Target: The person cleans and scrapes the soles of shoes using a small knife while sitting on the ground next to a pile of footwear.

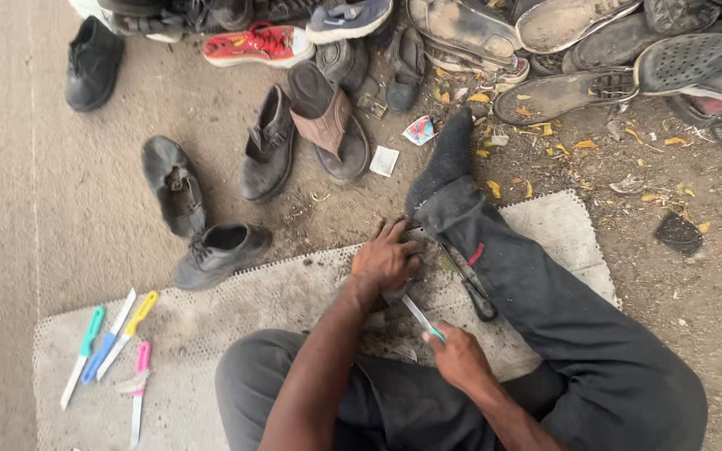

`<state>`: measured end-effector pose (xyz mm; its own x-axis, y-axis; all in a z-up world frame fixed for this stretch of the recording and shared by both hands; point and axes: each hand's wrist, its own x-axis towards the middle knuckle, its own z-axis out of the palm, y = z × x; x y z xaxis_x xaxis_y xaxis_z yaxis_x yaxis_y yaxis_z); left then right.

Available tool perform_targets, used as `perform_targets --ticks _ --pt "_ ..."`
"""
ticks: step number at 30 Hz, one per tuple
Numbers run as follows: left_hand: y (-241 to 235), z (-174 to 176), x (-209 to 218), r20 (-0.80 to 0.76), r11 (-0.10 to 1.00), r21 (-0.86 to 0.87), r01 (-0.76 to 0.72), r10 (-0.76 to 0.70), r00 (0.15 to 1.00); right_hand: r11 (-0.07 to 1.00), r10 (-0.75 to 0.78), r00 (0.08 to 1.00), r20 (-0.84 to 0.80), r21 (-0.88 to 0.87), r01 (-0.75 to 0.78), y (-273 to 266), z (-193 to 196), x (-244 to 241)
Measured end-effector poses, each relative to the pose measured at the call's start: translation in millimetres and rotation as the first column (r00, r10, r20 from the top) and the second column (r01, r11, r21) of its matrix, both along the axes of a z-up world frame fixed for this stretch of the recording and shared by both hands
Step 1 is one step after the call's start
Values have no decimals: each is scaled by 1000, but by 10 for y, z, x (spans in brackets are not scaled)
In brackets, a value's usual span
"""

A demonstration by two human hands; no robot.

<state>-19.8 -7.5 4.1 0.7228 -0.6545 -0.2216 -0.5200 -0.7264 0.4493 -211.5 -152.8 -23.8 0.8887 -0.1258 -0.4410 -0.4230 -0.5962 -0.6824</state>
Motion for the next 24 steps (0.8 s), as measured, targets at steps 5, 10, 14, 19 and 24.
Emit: perform_targets --ticks 5,10,14,19,24 --pt "48 31 49 71 1000 -7 18 -17 997 997 -54 994 96 61 48 369 -129 332" --pt "31 126 -11 -33 1000 11 -2 2 999 992 -117 993 -32 48 119 390 -18 -263" --pt "-13 110 -13 -14 999 54 9 -9 1000 993 -74 992 105 98 64 422 -233 -26" --pt "-44 174 -6 -52 988 149 32 -24 998 935 -160 959 -235 277 224 521 -117 -26" --pt "-36 112 -16 -23 991 128 23 -20 1000 893 -116 946 -303 386 234 589 70 -201"
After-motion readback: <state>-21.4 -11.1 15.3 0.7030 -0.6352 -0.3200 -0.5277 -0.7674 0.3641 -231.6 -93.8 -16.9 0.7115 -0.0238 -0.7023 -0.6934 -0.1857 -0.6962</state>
